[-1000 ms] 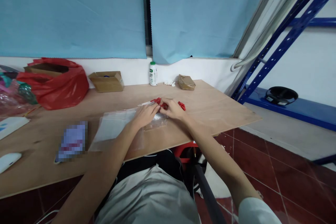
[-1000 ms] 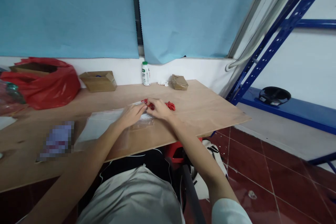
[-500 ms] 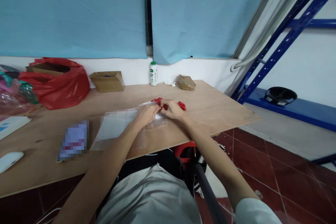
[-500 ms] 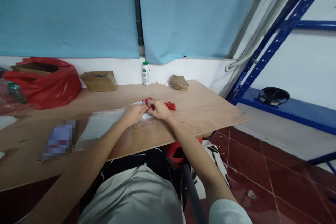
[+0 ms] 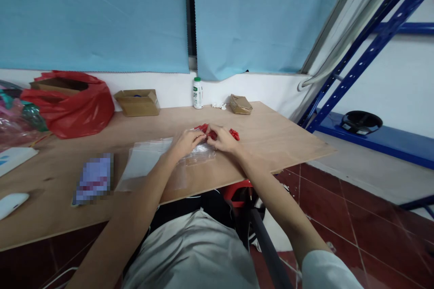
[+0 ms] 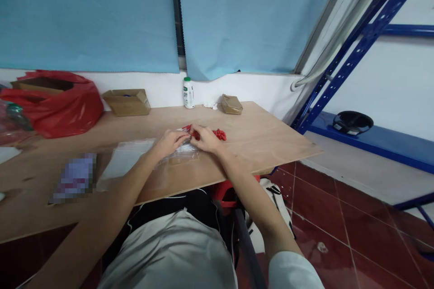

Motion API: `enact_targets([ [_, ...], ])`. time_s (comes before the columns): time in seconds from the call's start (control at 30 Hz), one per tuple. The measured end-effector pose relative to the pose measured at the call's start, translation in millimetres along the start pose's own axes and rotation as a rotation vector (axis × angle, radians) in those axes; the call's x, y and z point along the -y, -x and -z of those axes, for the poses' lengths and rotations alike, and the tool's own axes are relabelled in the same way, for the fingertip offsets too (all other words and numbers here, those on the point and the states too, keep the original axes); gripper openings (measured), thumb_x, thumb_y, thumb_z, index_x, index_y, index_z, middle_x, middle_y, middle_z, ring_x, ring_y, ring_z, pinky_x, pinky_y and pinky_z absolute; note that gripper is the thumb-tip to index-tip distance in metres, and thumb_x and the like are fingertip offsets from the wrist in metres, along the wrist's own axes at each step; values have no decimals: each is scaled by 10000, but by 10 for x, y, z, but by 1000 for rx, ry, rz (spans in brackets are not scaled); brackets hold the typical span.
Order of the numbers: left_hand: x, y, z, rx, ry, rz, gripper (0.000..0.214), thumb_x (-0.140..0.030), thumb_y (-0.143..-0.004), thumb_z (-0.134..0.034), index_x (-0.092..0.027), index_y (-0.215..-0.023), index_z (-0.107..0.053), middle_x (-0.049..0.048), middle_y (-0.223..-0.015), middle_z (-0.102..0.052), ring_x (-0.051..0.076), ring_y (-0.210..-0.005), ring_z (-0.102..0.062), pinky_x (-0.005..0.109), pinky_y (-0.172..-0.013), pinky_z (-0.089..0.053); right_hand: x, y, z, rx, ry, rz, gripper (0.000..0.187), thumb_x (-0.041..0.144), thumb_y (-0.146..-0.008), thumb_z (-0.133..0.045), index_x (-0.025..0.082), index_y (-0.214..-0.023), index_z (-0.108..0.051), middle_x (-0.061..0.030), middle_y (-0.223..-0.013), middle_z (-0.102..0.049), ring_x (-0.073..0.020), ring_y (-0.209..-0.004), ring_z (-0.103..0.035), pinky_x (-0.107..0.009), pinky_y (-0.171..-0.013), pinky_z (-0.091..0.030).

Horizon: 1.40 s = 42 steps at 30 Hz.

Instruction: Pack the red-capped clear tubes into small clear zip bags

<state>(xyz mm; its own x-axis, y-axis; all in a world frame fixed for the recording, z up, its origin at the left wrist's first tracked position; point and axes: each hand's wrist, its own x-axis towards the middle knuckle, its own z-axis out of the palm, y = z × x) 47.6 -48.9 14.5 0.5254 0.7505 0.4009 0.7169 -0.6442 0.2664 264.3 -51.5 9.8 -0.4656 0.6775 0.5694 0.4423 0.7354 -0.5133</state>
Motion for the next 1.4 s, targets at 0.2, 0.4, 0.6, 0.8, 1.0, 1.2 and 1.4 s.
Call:
enact_targets([
  [0.2,-102,4,-12,-56,-50,129,343,-511,-1022,-525,-314,-1161,-769,40,-1006,-794,218,-861,-697,291,-726,-415,-61,27,10,-36,-64,-52,196,291,-858,-569,204,-1033,-569,-19,-946,-678,-172,-787,-600,-286,-779,-434],
  [0.4,-166,5,-13,44,-115,104,372,-471,-1063,-422,-293,-1177,-728,62,-1067,-781,245,-956,-708,319,-807,-460,-42,31,18,-46,-20,-74,157,334,-862,-595,202,-946,-574,12,-817,-632,-150,-698,-540,-268,-707,-400],
  [0.6,-127,-16,-49,60,-140,58,459,-438,-1095,-304,-288,-1206,-724,94,-1101,-775,257,-973,-709,343,-864,-471,-12,27,22,-52,-41,-57,139,296,-845,-582,191,-934,-603,1,-826,-658,-148,-717,-557,-264,-732,-414],
  [0.8,-147,-22,-19,85,-168,59,459,-430,-1094,-309,-275,-1186,-731,106,-1043,-778,251,-934,-714,331,-827,-469,-24,11,22,-32,7,10,38,241,-819,-558,203,-820,-559,21,-750,-580,-140,-673,-490,-260,-702,-375],
  [1.0,-143,-20,9,126,-210,53,454,-449,-1084,-340,-272,-1123,-757,114,-1018,-778,265,-922,-719,335,-810,-470,1,4,16,28,133,67,49,185,-816,-515,219,-793,-542,-13,-753,-562,-191,-742,-492,-296,-735,-358],
  [1.2,-110,-22,48,146,-199,34,423,-450,-1076,-376,-289,-1119,-764,97,-1055,-783,259,-961,-715,335,-839,-466,24,10,18,62,176,81,71,168,-822,-503,227,-829,-543,-40,-793,-580,-228,-813,-523,-318,-775,-377],
  [1.4,-72,4,27,26,-160,46,408,-481,-1080,-388,-330,-1216,-741,64,-1233,-767,258,-1066,-705,339,-854,-462,-43,15,7,-25,60,16,127,247,-861,-555,207,-977,-584,-49,-941,-659,-206,-835,-578,-309,-807,-427],
])
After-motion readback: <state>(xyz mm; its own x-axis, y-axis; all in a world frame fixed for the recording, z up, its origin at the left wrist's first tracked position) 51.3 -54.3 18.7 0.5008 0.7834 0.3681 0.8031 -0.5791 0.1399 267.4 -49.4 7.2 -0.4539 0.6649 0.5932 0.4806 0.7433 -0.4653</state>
